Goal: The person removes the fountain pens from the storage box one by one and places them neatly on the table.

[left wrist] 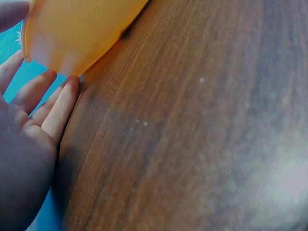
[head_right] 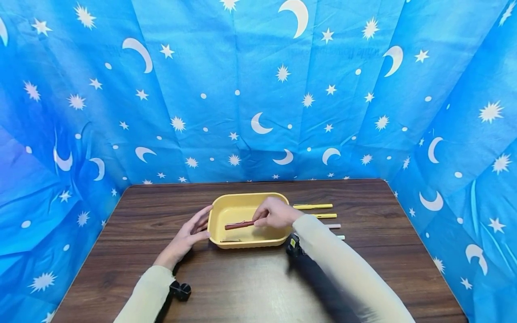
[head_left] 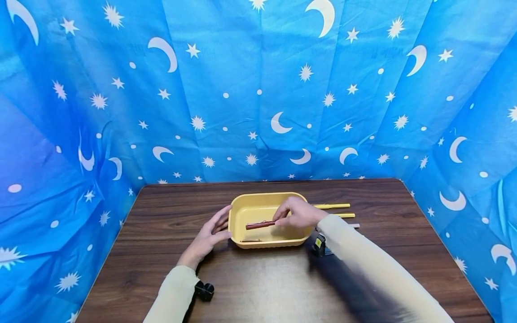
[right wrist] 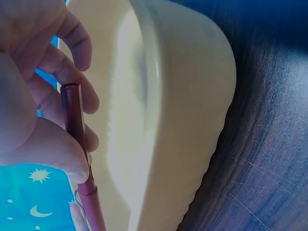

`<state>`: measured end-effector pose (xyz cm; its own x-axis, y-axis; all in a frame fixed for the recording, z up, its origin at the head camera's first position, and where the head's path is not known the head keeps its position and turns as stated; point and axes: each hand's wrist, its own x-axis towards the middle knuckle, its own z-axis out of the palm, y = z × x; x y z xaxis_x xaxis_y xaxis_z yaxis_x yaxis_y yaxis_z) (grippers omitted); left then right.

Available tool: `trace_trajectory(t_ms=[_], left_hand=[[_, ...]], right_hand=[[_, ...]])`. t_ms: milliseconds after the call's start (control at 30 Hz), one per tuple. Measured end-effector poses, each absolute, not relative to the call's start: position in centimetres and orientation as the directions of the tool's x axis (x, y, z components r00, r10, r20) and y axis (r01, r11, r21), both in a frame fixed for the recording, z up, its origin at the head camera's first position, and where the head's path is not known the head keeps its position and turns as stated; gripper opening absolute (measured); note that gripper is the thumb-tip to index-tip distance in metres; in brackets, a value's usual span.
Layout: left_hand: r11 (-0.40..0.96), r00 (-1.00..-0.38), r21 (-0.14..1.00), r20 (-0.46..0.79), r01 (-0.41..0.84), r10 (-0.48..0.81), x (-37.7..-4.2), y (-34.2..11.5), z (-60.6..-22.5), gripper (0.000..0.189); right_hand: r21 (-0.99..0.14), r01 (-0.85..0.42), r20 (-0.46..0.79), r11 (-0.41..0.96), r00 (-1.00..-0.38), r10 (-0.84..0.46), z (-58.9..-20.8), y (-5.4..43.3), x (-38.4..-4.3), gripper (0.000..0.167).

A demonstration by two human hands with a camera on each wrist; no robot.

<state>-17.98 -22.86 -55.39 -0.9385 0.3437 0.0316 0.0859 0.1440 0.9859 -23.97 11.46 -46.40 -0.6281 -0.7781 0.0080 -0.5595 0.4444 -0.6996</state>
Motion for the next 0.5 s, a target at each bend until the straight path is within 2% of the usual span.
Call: trace_trajectory(t_ms=[500], left_hand=[[0.134,-0.935,0.987,0.037,0.090,0.352,-18.0,-22.9,-55.3,0.081]], right_hand=[[-0.720,-0.498,0.048,0.483,-0.730,-0.682,-45.5,15.2,-22.6,0.011]])
